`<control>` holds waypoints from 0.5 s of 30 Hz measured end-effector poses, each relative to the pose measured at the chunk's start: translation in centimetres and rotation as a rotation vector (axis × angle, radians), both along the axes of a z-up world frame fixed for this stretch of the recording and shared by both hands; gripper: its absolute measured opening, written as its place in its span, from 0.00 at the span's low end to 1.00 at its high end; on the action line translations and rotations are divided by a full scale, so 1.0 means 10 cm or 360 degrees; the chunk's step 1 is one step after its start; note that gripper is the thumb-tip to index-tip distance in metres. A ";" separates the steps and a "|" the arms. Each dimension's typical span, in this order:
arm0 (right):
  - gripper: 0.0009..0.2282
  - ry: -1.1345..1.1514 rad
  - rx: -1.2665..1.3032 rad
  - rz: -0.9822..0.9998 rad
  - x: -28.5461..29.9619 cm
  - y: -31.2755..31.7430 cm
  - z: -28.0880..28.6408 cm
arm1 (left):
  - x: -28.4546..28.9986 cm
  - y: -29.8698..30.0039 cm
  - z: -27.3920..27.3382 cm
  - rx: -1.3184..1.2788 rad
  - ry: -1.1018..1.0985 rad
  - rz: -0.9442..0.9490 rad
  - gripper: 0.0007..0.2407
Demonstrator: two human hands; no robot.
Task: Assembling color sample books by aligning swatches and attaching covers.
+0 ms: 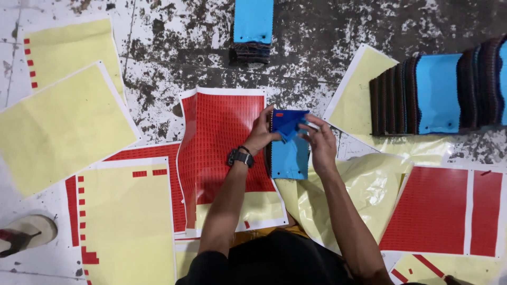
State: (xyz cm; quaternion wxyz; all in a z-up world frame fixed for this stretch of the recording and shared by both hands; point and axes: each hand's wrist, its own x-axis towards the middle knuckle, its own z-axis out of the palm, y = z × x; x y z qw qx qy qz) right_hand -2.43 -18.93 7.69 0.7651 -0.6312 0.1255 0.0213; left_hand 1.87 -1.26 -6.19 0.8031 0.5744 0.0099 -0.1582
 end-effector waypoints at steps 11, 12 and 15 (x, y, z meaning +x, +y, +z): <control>0.36 -0.0611 -0.1659 0.0887 0.54 -0.27 -0.47 | -0.10 -0.12 1.00 0.0330 0.0108 0.0122 0.19; 0.33 -0.0459 -0.1755 0.1041 0.62 -0.32 -0.67 | -0.12 -0.13 0.97 0.0336 0.0096 0.0152 0.18; 0.42 -0.0041 -0.1430 0.0952 0.55 -0.21 -0.11 | -0.14 -0.11 0.84 0.0338 0.0006 0.0163 0.17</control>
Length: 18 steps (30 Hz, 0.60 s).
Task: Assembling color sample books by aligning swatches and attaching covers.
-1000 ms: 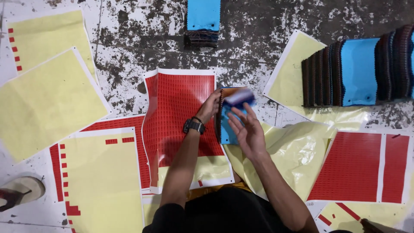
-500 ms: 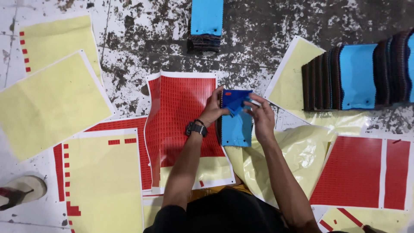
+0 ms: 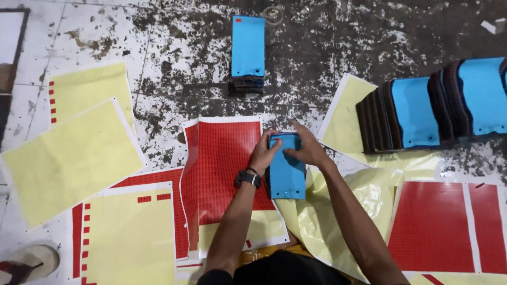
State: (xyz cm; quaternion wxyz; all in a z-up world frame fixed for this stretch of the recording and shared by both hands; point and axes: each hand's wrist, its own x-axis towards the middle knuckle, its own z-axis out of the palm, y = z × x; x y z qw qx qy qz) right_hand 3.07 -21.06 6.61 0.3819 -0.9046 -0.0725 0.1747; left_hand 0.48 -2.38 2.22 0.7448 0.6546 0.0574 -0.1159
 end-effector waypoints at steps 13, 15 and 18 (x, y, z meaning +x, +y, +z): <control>0.25 -0.0041 0.0985 -0.0305 -0.33 -0.09 -0.35 | -0.23 -0.02 -0.22 -0.0279 -0.0290 0.0060 0.22; 0.24 0.0047 0.1075 -0.0360 -0.34 -0.10 -0.37 | -0.22 -0.03 -0.22 -0.0449 -0.0116 0.0143 0.22; 0.29 0.0287 0.1225 -0.0565 -0.36 -0.07 -0.26 | -0.20 -0.04 -0.21 -0.0549 -0.0045 0.0166 0.24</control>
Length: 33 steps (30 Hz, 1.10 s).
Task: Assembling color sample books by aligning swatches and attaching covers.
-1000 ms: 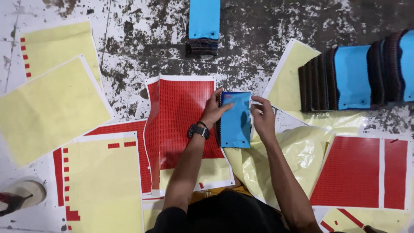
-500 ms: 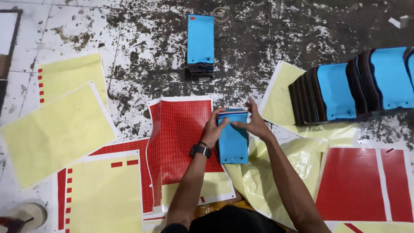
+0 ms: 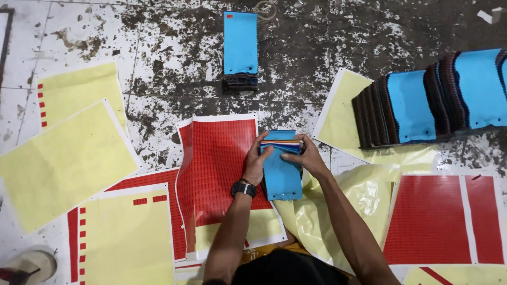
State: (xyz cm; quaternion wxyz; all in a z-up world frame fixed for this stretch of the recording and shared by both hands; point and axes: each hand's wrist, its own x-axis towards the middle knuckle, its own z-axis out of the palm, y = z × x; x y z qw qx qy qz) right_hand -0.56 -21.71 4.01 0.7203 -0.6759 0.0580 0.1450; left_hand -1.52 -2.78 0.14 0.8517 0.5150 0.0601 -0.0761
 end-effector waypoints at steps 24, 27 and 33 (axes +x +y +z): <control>0.29 0.0170 0.0879 -0.0189 -0.20 -0.20 -0.39 | -0.37 0.11 0.26 0.0753 0.0244 -0.0903 0.49; 0.27 0.0198 0.0924 -0.0385 0.13 -0.38 -0.56 | -0.20 0.06 0.23 0.0780 0.0224 -0.0798 0.41; 0.29 0.0291 0.0803 -0.0480 1.62 -0.76 -1.07 | 0.62 -0.32 0.09 -0.0115 0.0471 0.0004 0.19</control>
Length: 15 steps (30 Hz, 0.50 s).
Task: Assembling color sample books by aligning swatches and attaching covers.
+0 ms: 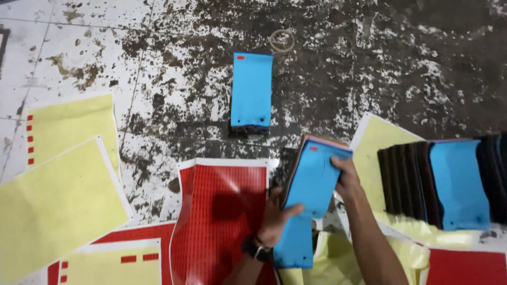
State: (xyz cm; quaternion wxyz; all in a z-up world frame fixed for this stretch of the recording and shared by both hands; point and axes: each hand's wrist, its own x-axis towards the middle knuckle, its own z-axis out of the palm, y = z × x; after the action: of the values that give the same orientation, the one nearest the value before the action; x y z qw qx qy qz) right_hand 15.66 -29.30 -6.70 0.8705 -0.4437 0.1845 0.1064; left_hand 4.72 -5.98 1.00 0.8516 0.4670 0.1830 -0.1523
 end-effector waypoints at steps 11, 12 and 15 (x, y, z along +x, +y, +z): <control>0.10 0.0517 -0.0202 0.0108 2.18 0.94 0.83 | 1.67 -0.39 -0.05 -0.0210 0.0460 0.0651 0.32; 0.10 0.0580 -0.0271 0.0166 2.35 0.97 0.79 | 1.77 -0.40 -0.23 -0.0178 0.0508 0.0665 0.33; 0.19 0.0639 -0.0468 0.0318 2.84 0.81 -0.10 | 1.99 -0.43 -1.02 -0.0108 0.0526 0.0797 0.27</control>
State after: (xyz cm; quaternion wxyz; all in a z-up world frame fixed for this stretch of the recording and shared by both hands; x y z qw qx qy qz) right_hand 44.03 -21.16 -7.73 0.7279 -0.5514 0.3221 0.2498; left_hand 24.62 -10.24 -9.19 0.8365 0.3475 0.4234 -0.0174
